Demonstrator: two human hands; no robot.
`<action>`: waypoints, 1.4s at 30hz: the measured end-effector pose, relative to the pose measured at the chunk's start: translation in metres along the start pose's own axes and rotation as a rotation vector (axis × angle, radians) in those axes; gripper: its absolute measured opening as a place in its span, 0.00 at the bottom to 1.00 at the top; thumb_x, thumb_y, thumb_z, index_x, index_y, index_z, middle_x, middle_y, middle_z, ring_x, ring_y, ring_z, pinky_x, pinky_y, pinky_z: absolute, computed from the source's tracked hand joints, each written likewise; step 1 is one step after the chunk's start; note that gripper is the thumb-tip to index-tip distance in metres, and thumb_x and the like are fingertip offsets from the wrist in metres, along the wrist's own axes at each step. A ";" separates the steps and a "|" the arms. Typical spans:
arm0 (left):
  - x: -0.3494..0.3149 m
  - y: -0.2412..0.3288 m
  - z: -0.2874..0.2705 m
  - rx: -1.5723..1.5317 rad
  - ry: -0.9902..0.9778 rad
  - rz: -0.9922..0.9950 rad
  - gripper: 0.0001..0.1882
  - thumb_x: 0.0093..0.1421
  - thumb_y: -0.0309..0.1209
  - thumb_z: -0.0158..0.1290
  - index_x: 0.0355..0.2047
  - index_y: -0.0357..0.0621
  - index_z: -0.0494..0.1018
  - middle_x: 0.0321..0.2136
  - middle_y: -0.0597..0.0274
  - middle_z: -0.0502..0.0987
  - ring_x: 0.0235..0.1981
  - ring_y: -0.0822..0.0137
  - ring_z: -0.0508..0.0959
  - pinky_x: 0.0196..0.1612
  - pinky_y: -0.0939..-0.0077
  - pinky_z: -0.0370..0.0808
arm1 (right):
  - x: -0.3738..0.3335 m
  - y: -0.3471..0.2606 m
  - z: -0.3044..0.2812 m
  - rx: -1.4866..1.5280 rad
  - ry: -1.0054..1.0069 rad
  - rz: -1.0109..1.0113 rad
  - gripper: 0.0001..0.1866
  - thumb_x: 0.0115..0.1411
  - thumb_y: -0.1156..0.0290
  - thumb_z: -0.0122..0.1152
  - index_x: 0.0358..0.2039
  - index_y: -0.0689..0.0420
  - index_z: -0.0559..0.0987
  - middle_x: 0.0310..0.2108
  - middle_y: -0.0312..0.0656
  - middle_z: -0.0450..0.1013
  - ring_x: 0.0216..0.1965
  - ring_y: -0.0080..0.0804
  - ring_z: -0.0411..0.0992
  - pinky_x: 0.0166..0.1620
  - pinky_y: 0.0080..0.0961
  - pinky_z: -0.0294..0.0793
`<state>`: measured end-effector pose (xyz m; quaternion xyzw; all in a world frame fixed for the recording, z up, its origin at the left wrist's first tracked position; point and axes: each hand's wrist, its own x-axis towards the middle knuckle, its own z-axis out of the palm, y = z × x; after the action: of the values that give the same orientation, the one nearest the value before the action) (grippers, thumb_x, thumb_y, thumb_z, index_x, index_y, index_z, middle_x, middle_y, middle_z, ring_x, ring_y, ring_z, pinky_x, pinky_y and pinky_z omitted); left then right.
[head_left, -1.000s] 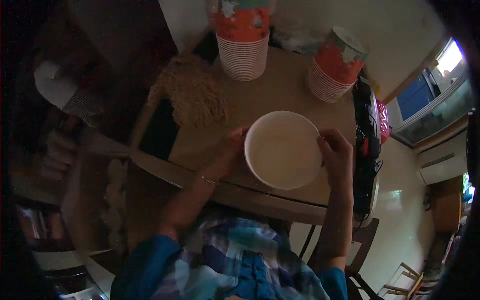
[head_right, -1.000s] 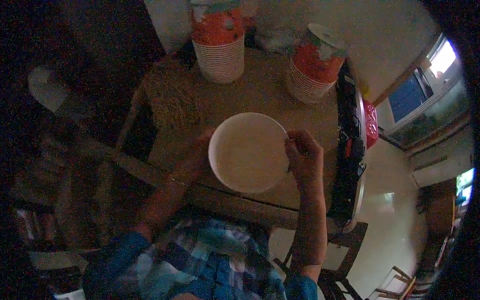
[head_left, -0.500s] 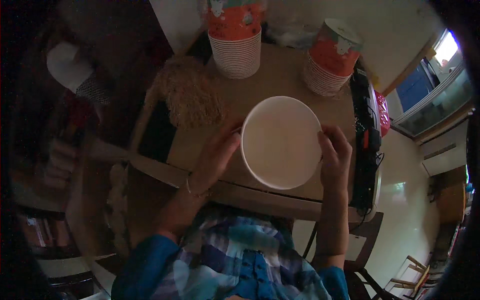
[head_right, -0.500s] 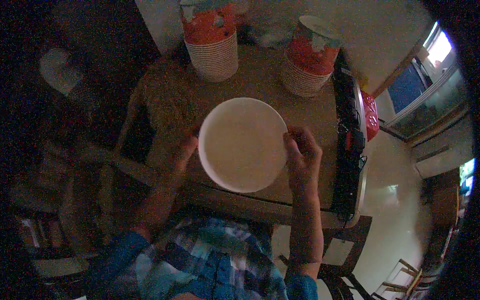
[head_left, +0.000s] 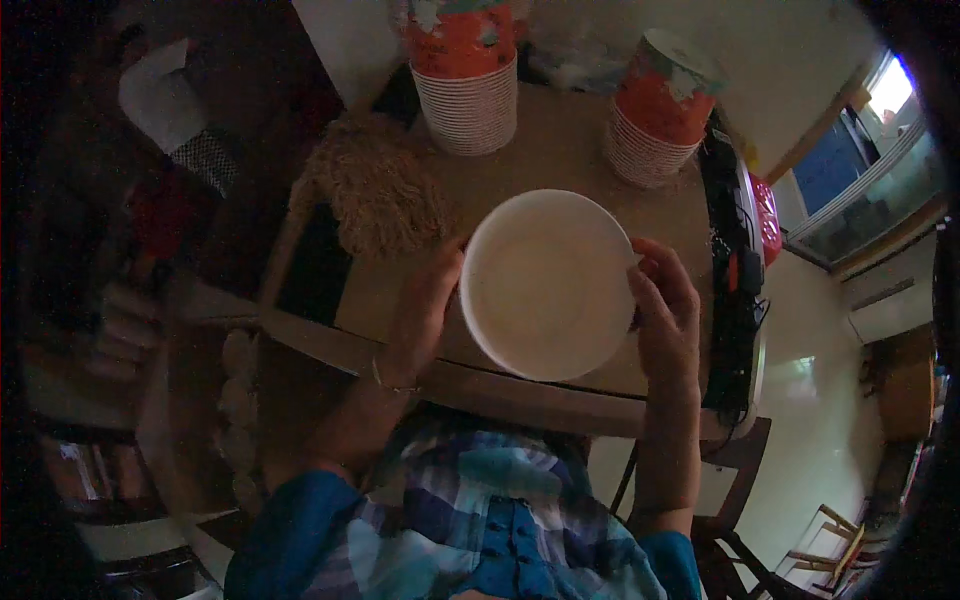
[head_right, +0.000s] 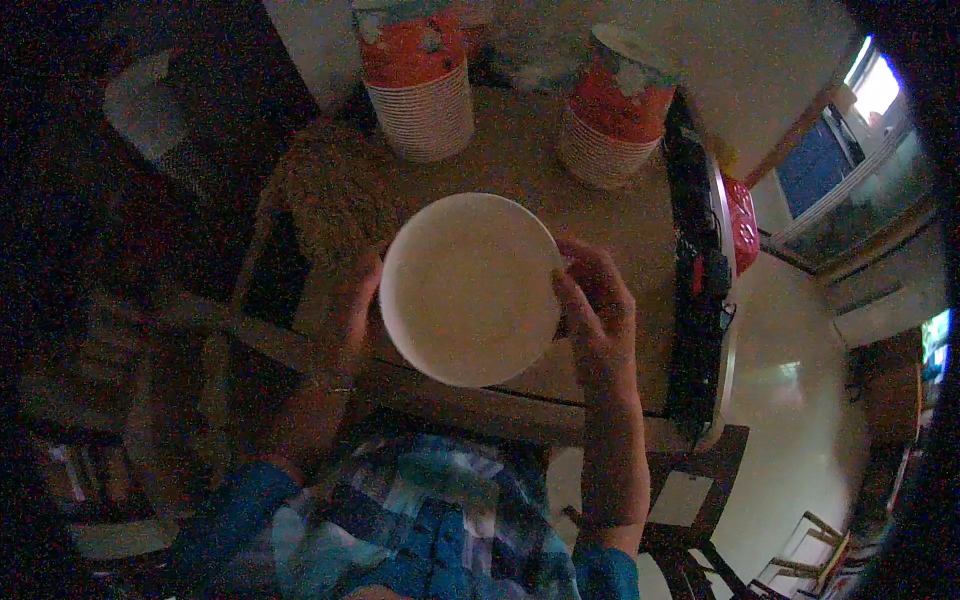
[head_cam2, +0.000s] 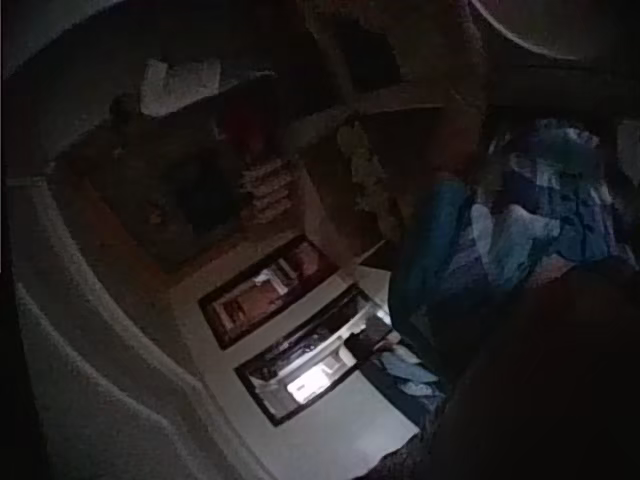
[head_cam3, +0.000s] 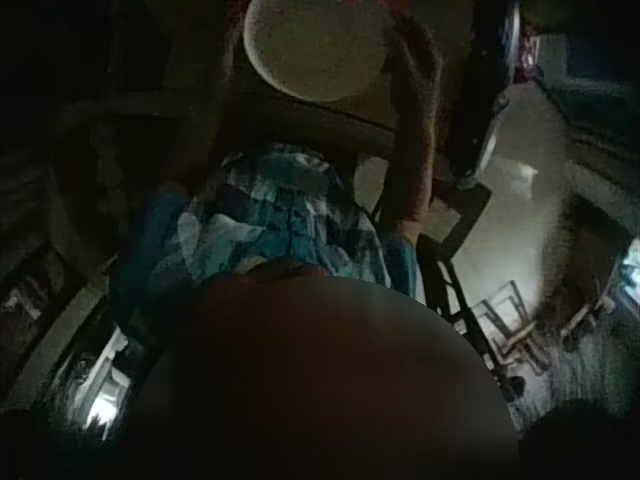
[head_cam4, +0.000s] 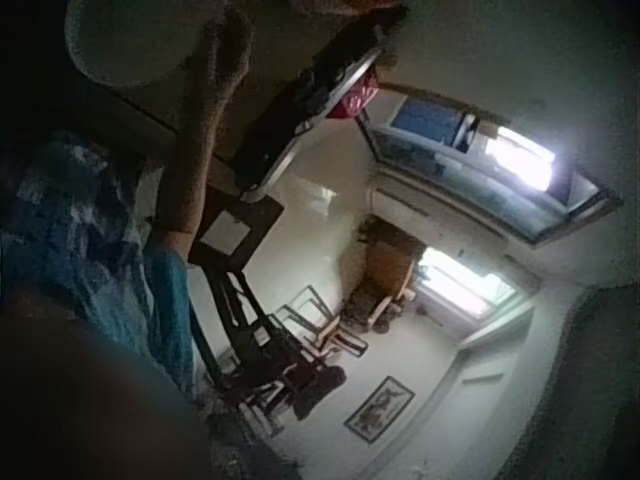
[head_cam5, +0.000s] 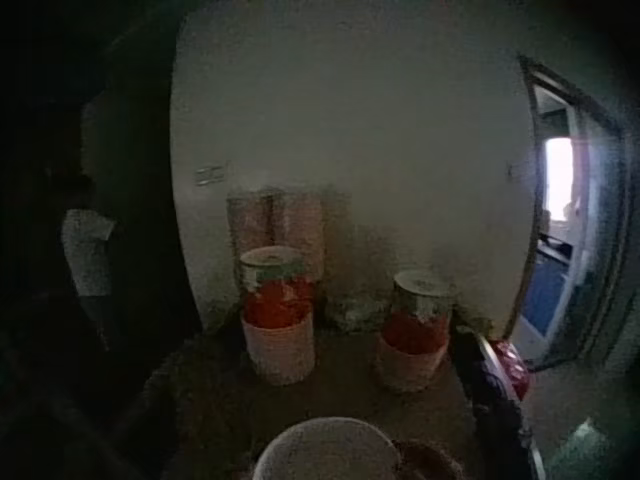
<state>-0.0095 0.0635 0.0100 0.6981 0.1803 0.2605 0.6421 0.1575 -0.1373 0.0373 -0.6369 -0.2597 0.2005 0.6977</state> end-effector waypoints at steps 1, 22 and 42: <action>0.001 0.001 -0.002 -0.011 0.013 -0.063 0.25 0.71 0.44 0.36 0.57 0.37 0.66 0.52 0.57 0.72 0.53 0.66 0.71 0.56 0.71 0.66 | -0.002 -0.001 0.004 0.001 -0.001 0.003 0.15 0.64 0.67 0.55 0.50 0.58 0.75 0.32 0.32 0.73 0.32 0.17 0.70 0.30 0.17 0.71; 0.054 -0.021 -0.004 -0.530 0.074 -0.371 0.31 0.68 0.54 0.36 0.44 0.37 0.73 0.39 0.59 0.79 0.40 0.70 0.77 0.47 0.71 0.73 | -0.028 0.014 0.012 -0.352 -0.247 -0.268 0.15 0.54 0.86 0.57 0.43 0.61 0.77 0.35 0.40 0.69 0.35 0.27 0.74 0.39 0.23 0.77; 0.067 -0.030 0.003 -0.265 -0.073 -0.216 0.19 0.67 0.41 0.48 0.51 0.41 0.71 0.44 0.62 0.75 0.43 0.73 0.75 0.47 0.75 0.72 | -0.028 -0.004 0.019 -0.196 -0.118 -0.073 0.03 0.59 0.75 0.58 0.32 0.61 0.76 0.28 0.36 0.71 0.33 0.25 0.70 0.41 0.22 0.70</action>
<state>0.0487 0.1034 -0.0111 0.5931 0.1949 0.1857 0.7588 0.1238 -0.1403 0.0389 -0.6794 -0.3418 0.1859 0.6222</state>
